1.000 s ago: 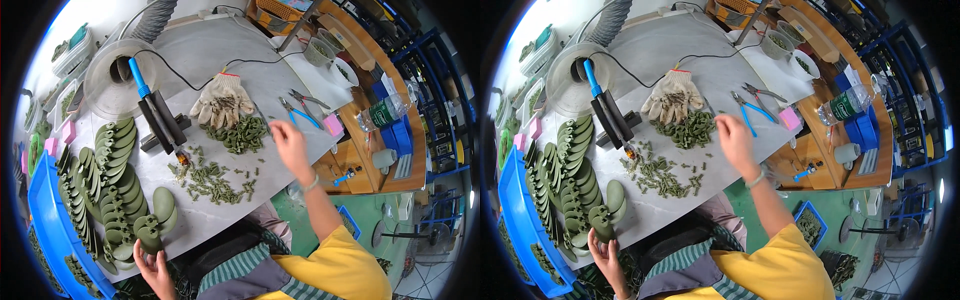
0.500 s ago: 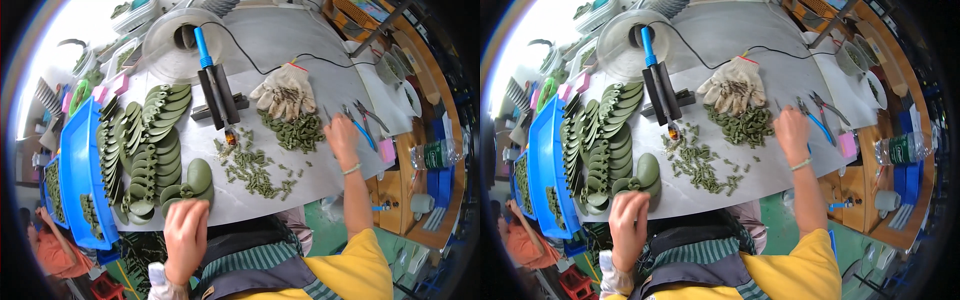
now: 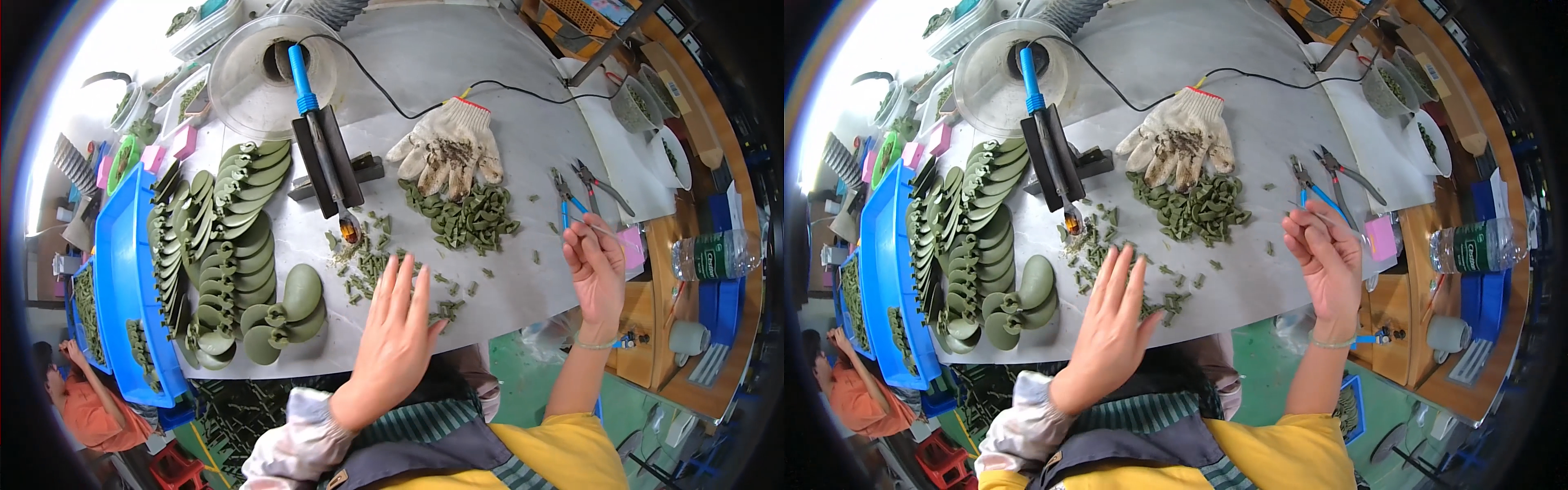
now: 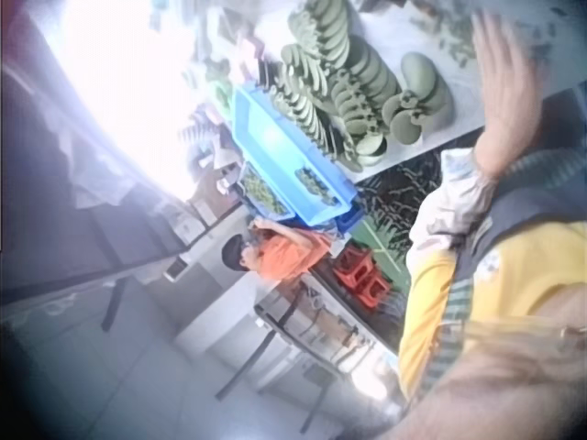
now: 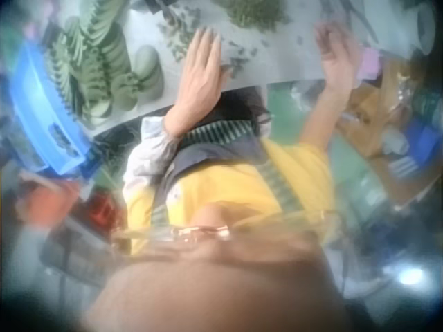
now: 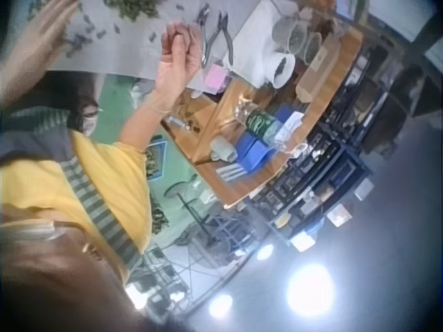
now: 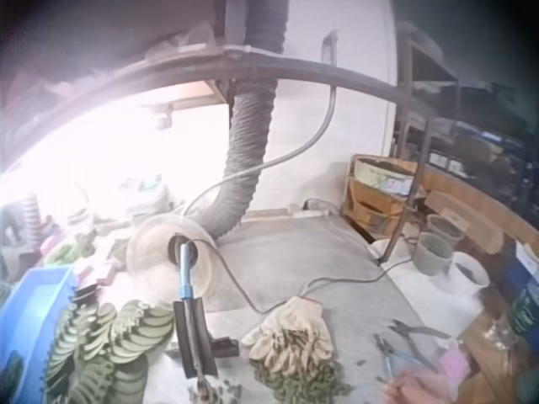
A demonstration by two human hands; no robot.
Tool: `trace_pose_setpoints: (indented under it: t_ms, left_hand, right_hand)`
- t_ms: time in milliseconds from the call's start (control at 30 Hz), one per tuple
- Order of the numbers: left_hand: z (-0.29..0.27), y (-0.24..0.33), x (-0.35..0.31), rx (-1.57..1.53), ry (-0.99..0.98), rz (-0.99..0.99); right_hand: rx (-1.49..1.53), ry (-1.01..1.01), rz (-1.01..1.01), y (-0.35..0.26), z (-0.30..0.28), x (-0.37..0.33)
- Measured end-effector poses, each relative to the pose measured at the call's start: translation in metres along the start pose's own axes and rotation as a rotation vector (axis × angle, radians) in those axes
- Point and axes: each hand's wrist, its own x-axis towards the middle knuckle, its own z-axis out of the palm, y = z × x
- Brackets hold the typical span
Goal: The person assembles green plastic blade-like components by applying a substance from a heated applicator and then joining pieces together, occasionally using a small tool to scrape or refine the bonded area.
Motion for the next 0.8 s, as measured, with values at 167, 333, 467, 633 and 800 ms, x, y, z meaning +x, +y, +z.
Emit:
trace_pose_setpoints:
  t_ms: [167, 333, 467, 633, 800]
  left_hand:
    - [0.053, -0.011, 0.057, 0.186, 0.220, -0.069]
    - [0.070, -0.024, 0.085, 0.294, 0.313, -0.183]
    - [0.080, -0.012, 0.081, 0.132, 0.296, -0.052]
    - [0.083, 0.011, 0.066, 0.091, 0.196, 0.021]
    - [0.060, -0.005, 0.093, 0.151, 0.366, 0.027]
  right_hand:
    - [0.028, -0.166, -0.146, 0.010, 0.005, -0.003]
    - [0.051, -0.170, -0.105, 0.010, 0.020, -0.007]
    - [0.043, -0.168, -0.088, 0.011, 0.010, -0.008]
    - [0.055, -0.179, -0.077, 0.011, 0.001, -0.007]
    - [0.044, -0.215, -0.058, 0.015, -0.004, -0.010]
